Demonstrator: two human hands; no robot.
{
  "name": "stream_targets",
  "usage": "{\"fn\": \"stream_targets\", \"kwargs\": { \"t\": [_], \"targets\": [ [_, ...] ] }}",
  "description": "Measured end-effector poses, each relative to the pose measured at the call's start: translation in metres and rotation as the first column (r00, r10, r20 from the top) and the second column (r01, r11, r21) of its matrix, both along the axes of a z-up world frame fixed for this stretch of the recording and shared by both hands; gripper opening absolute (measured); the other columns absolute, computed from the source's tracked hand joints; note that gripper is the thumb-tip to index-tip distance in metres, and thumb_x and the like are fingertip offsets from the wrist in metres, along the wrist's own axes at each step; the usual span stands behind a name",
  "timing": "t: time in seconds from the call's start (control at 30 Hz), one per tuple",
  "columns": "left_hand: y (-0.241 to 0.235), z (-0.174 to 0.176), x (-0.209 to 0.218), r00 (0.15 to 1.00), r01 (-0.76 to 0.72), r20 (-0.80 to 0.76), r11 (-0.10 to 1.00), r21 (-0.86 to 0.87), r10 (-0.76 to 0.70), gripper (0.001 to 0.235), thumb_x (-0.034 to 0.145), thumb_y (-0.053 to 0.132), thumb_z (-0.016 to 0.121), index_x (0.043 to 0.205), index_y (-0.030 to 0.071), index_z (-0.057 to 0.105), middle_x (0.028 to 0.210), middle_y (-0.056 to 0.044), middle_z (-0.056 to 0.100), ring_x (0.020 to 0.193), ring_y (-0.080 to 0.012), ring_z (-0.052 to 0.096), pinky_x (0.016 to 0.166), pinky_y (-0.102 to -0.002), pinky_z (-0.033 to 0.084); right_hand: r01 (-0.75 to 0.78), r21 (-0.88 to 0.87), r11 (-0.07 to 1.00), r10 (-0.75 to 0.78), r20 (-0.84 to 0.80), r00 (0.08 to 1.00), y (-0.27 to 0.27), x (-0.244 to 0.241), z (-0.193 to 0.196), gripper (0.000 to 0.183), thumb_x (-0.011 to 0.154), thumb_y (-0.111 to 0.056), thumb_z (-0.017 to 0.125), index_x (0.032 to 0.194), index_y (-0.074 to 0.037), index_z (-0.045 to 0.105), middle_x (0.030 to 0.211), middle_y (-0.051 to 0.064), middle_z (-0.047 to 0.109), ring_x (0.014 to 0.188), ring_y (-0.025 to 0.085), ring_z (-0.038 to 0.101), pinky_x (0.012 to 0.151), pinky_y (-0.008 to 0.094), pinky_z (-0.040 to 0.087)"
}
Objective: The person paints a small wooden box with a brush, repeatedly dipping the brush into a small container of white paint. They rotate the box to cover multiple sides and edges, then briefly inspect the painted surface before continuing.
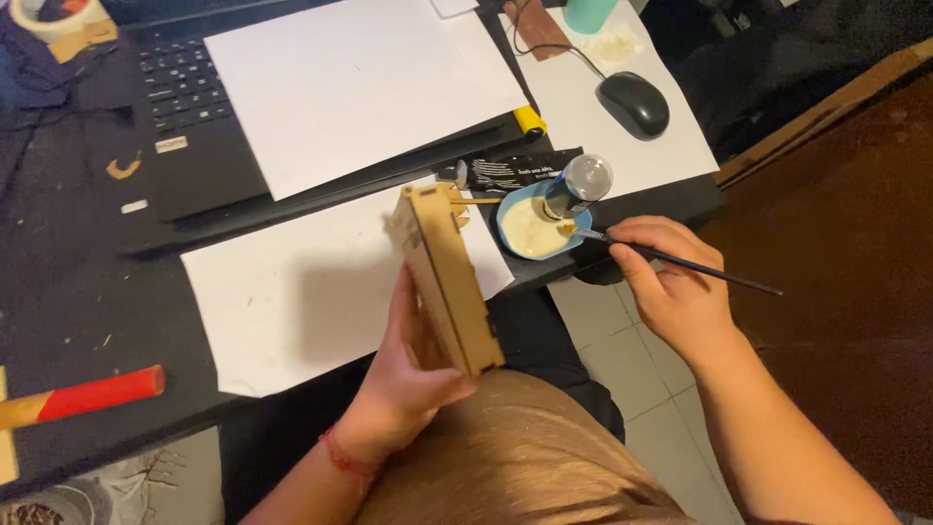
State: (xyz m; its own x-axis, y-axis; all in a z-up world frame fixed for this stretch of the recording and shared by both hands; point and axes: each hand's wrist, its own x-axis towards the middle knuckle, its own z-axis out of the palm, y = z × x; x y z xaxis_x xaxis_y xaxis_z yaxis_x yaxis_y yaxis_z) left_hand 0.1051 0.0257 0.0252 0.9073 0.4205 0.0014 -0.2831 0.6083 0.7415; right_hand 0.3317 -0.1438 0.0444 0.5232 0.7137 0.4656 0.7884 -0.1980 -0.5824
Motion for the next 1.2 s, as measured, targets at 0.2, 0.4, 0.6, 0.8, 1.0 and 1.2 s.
{"fn": "stream_targets", "kwargs": {
  "t": [0.2, 0.4, 0.6, 0.8, 1.0, 1.2],
  "targets": [
    [0.004, -0.002, 0.031, 0.998, 0.041, 0.041, 0.998, -0.044, -0.039, 0.119, 0.062, 0.018, 0.086, 0.157, 0.015, 0.015, 0.131, -0.01, 0.046, 0.111, -0.0206, 0.051, 0.087, -0.035, 0.053, -0.12, 0.141, 0.983, 0.1, 0.141, 0.985, 0.001, 0.003, 0.008, 0.004, 0.095, 0.007, 0.061, 0.096, 0.01, 0.065, 0.098, 0.025, 0.067, 0.091, 0.034, 0.068, 0.087, 0.04, 0.058],
    [0.008, -0.013, 0.037, 0.998, 0.055, -0.012, 0.997, -0.055, -0.055, 0.118, 0.061, 0.005, 0.081, 0.157, 0.018, 0.015, 0.142, -0.009, 0.044, 0.098, -0.0302, 0.065, 0.083, -0.041, 0.057, -0.143, 0.138, 0.98, 0.123, 0.141, 0.982, 0.007, 0.029, 0.041, 0.024, 0.097, 0.017, 0.039, 0.1, 0.012, 0.061, 0.104, 0.028, 0.063, 0.074, 0.027, 0.059, 0.068, 0.033, 0.053],
    [0.008, -0.022, 0.044, 0.997, 0.079, 0.021, 0.992, -0.098, -0.078, 0.124, 0.066, 0.011, 0.088, 0.159, 0.022, 0.006, 0.127, -0.014, 0.048, 0.101, -0.0292, 0.062, 0.083, -0.039, 0.055, -0.069, -0.385, 0.92, 0.148, 0.181, 0.972, 0.056, 0.046, 0.054, 0.063, 0.081, -0.029, 0.081, 0.136, -0.008, 0.059, 0.123, 0.011, 0.064, 0.105, 0.027, 0.062, 0.087, 0.039, 0.046],
    [0.011, -0.023, 0.048, 0.998, 0.069, 0.007, 0.992, -0.104, -0.069, 0.125, 0.066, 0.014, 0.086, 0.16, 0.017, 0.003, 0.144, -0.01, 0.041, 0.117, -0.0193, 0.052, 0.091, -0.035, 0.053, -0.116, -0.309, 0.944, 0.189, 0.219, 0.957, 0.064, 0.06, 0.035, 0.039, 0.099, -0.018, 0.072, 0.127, 0.008, 0.066, 0.11, 0.019, 0.068, 0.095, 0.031, 0.063, 0.08, 0.041, 0.047],
    [0.016, -0.017, 0.045, 0.991, 0.13, -0.004, 0.989, -0.07, -0.13, 0.122, 0.071, 0.013, 0.081, 0.159, 0.02, -0.003, 0.144, -0.012, 0.04, 0.113, -0.0229, 0.055, 0.085, -0.037, 0.055, -0.089, -0.279, 0.956, 0.149, 0.202, 0.968, 0.061, 0.047, 0.031, 0.035, 0.099, -0.017, 0.074, 0.128, 0.001, 0.066, 0.109, 0.015, 0.067, 0.095, 0.029, 0.062, 0.08, 0.037, 0.045],
    [0.018, -0.015, 0.046, 0.991, 0.135, 0.033, 0.986, -0.099, -0.132, 0.121, 0.072, 0.015, 0.082, 0.159, 0.02, -0.001, 0.151, -0.012, 0.035, 0.121, -0.025, 0.051, 0.092, -0.041, 0.055, -0.085, -0.249, 0.965, 0.151, 0.258, 0.954, 0.055, 0.052, 0.019, 0.04, 0.1, -0.019, 0.076, 0.13, 0.006, 0.065, 0.114, 0.02, 0.069, 0.099, 0.033, 0.066, 0.086, 0.041, 0.05]
  ]
}}
